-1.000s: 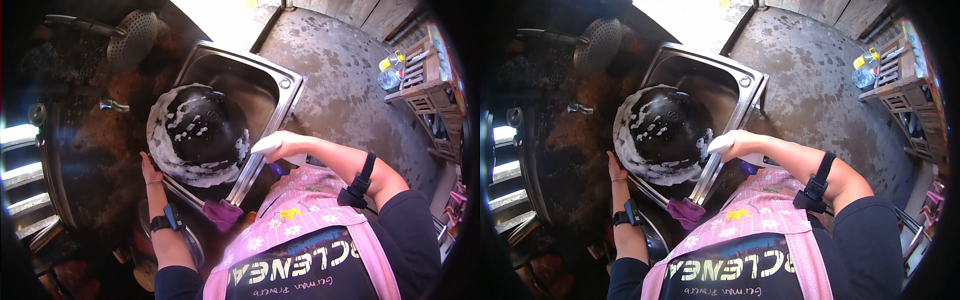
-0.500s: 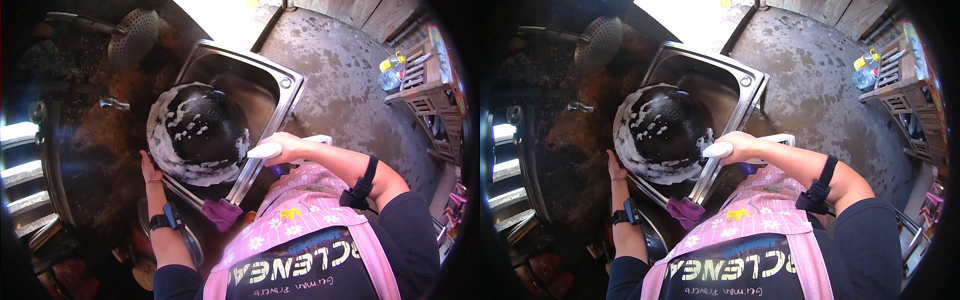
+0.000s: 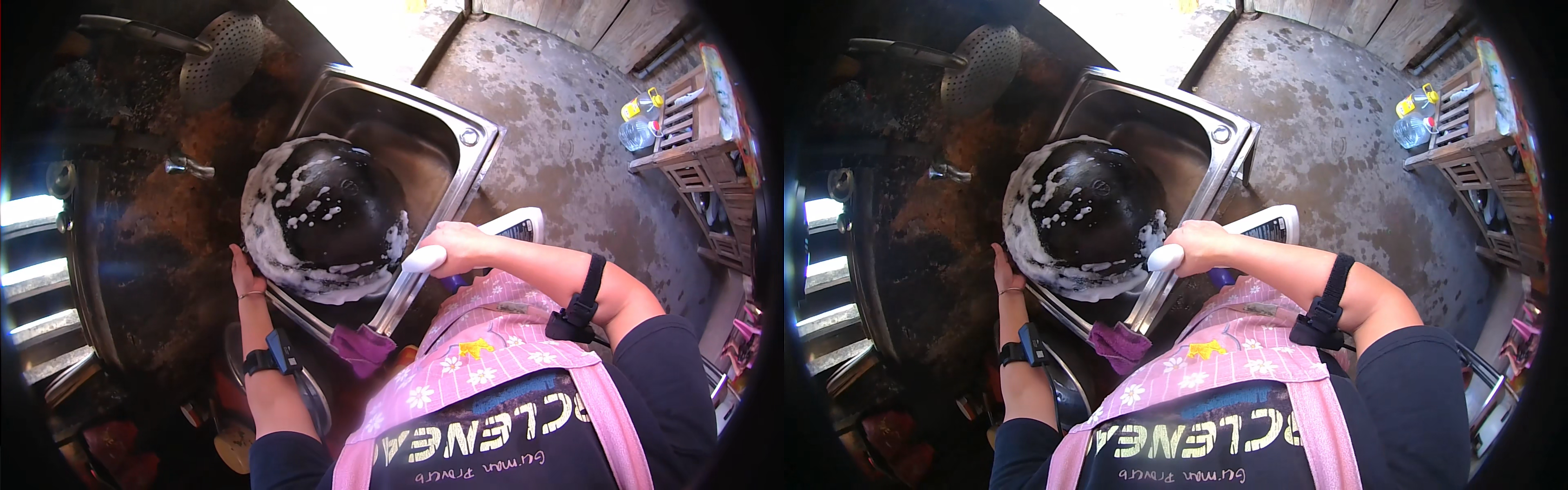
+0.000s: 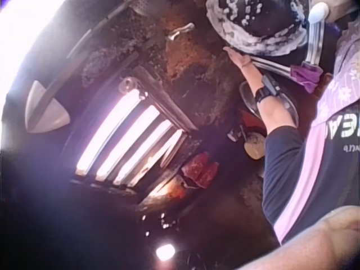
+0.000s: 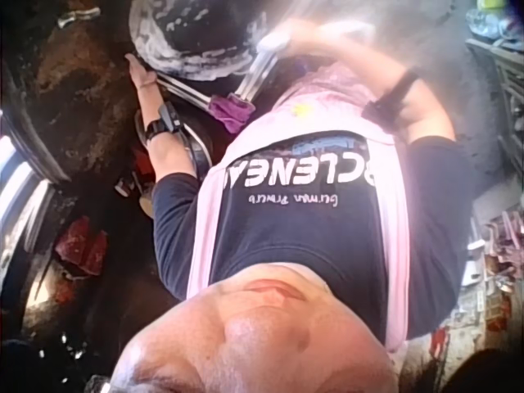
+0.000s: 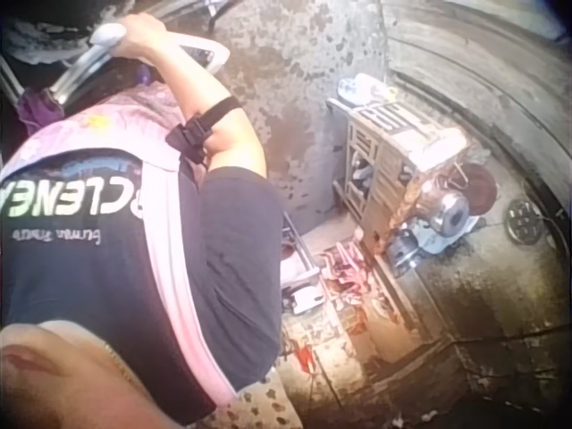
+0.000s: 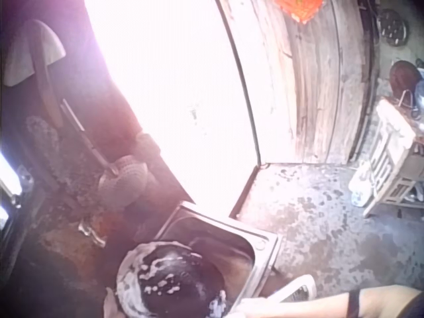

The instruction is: Cleaning the back of a black cooking pan using a spray cleaner and a purple cloth in a rustic kitchen sink area.

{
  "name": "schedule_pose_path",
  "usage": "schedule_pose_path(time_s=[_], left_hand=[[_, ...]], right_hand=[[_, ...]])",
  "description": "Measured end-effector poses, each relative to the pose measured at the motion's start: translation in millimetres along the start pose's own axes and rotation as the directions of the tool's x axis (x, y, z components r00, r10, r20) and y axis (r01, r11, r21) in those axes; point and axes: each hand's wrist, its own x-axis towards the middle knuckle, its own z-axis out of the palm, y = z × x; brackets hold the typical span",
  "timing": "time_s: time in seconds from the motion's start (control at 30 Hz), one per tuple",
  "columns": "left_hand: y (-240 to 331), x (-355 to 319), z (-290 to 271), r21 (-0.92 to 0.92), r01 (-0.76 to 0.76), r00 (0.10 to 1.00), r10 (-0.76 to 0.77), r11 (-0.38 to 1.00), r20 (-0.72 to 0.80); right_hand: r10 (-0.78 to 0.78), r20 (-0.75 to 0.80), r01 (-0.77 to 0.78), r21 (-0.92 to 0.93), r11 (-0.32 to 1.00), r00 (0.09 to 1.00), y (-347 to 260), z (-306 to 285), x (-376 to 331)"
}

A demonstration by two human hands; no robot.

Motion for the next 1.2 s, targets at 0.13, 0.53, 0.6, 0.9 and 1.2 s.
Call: schedule_pose_path(time_s=[0.13,0.53,0.6,0.9,1.2], left_hand=[[1,-2,-2,-0.027,-0.015,1.0,0.015,1.0,-0.001],[0,0,-3,-0.038,0.004,0.999,-0.002,0.999,0.04],[-1,5,-1,-0.003,-0.019,1.0,0.02,1.0,0.008],[-1,1,1,-0.007,-0.017,1.0,0.017,1.0,0.025],[1,-3,1,0.018,-0.024,0.999,0.023,1.0,0.043]], right_hand=[[0.089,-0.004,-0.089,-0.058,0.994,0.996,-5,-3,4],[0.199,-0.49,0.208,0.655,0.727,0.849,-34,-105,-19],[0.048,-0.376,0.189,0.566,0.802,0.925,3,-80,-11],[0.09,-0.369,0.142,0.555,0.82,0.925,14,-98,-2],[0.382,-0.072,-0.15,0.841,0.52,0.921,55,-60,30]])
